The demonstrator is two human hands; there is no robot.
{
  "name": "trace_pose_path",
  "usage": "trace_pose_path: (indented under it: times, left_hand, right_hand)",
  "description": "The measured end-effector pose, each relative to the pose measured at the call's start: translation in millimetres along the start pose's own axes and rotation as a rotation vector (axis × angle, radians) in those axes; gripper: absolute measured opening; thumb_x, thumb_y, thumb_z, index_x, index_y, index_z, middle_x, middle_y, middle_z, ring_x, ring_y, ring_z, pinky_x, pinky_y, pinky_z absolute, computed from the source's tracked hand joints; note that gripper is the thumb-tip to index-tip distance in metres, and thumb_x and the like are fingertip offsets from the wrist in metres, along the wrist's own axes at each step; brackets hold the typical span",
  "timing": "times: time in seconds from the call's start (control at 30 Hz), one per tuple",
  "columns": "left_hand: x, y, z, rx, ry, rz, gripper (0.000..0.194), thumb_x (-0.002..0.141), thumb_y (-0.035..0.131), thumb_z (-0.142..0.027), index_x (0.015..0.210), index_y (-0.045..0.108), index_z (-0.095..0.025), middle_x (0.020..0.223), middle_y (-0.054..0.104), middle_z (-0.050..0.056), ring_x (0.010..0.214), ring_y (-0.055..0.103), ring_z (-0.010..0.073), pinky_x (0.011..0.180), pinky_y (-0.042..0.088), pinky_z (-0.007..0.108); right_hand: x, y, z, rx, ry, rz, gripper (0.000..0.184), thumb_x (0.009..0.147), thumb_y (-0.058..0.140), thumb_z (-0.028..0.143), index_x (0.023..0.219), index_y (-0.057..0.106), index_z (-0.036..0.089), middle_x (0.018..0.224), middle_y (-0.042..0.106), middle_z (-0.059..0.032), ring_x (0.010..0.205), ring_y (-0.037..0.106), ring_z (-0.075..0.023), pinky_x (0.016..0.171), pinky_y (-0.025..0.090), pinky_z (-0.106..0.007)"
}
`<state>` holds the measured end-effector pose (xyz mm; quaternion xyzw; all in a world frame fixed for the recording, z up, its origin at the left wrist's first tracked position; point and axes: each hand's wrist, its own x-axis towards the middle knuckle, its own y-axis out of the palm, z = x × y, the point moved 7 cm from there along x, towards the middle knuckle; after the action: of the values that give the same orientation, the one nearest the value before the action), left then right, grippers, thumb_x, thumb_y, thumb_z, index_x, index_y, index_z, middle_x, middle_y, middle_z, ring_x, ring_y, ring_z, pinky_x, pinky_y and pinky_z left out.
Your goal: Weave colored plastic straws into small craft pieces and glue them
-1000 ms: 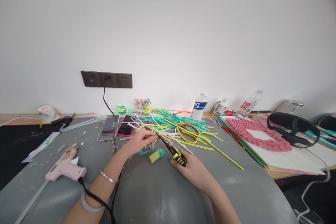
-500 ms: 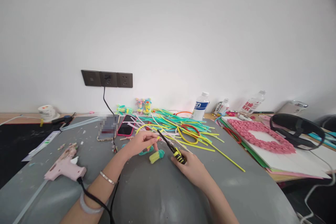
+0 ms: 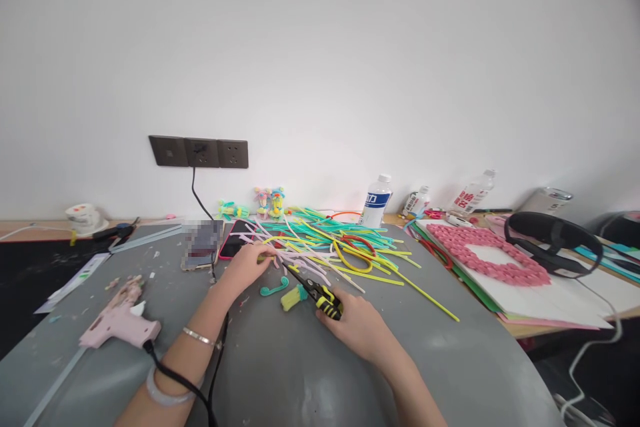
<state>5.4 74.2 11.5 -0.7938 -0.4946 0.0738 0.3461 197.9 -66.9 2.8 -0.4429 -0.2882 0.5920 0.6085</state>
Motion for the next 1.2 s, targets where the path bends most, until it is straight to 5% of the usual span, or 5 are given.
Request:
trace_pose_path:
  times: [0.13,0.37,0.57,1.2]
  left_hand:
    - [-0.4,-1.4,-12.9,0.077,0.123,-0.018,0.023,0.076,0.063,-0.019,0.096,0.074,-0.023,0.107,0.068,0.009,0.104,0.059,0.028,0.092,0.043,0.039]
    - [-7.8,25.1,-31.8,-0.177,0.205,0.273,0.041,0.075,0.064,-0.013,0.115,0.067,-0.022,0.097,0.07,0.004,0.089,0.061,0.0178,0.079,0.046,0.027]
    - [-15.5,30.9,-48.7,-0.313,0.199,0.441,0.015,0.075,0.068,-0.018,0.088,0.075,-0.018,0.088,0.07,0.004,0.082,0.06,0.0162,0.072,0.044,0.025]
    - [-9.0,18.0,-30.0,-0.548,0.187,0.413,0.018,0.074,0.076,-0.033,0.084,0.077,-0.018,0.089,0.067,0.008,0.081,0.06,0.017,0.069,0.047,0.027]
  right_hand:
    - [-0.4,-1.1,2.4,0.009,-0.02,0.022,0.021,0.082,0.054,0.043,0.087,0.059,0.023,0.087,0.072,-0.0071,0.082,0.066,-0.0276,0.059,0.033,-0.027]
    - [-3.1,-0.3,2.0,-0.005,-0.106,0.04,0.02,0.081,0.055,0.041,0.084,0.057,0.022,0.082,0.07,-0.0056,0.077,0.064,-0.0248,0.059,0.031,-0.027]
    - [-9.3,-4.7,3.0,0.048,-0.217,0.104,0.017,0.081,0.056,0.038,0.087,0.06,0.022,0.083,0.069,-0.004,0.074,0.062,-0.022,0.06,0.033,-0.026]
    - [-15.0,-10.2,-1.8,0.101,-0.226,0.028,0.021,0.08,0.056,0.036,0.094,0.065,0.024,0.084,0.071,-0.0041,0.076,0.063,-0.0223,0.063,0.039,-0.026]
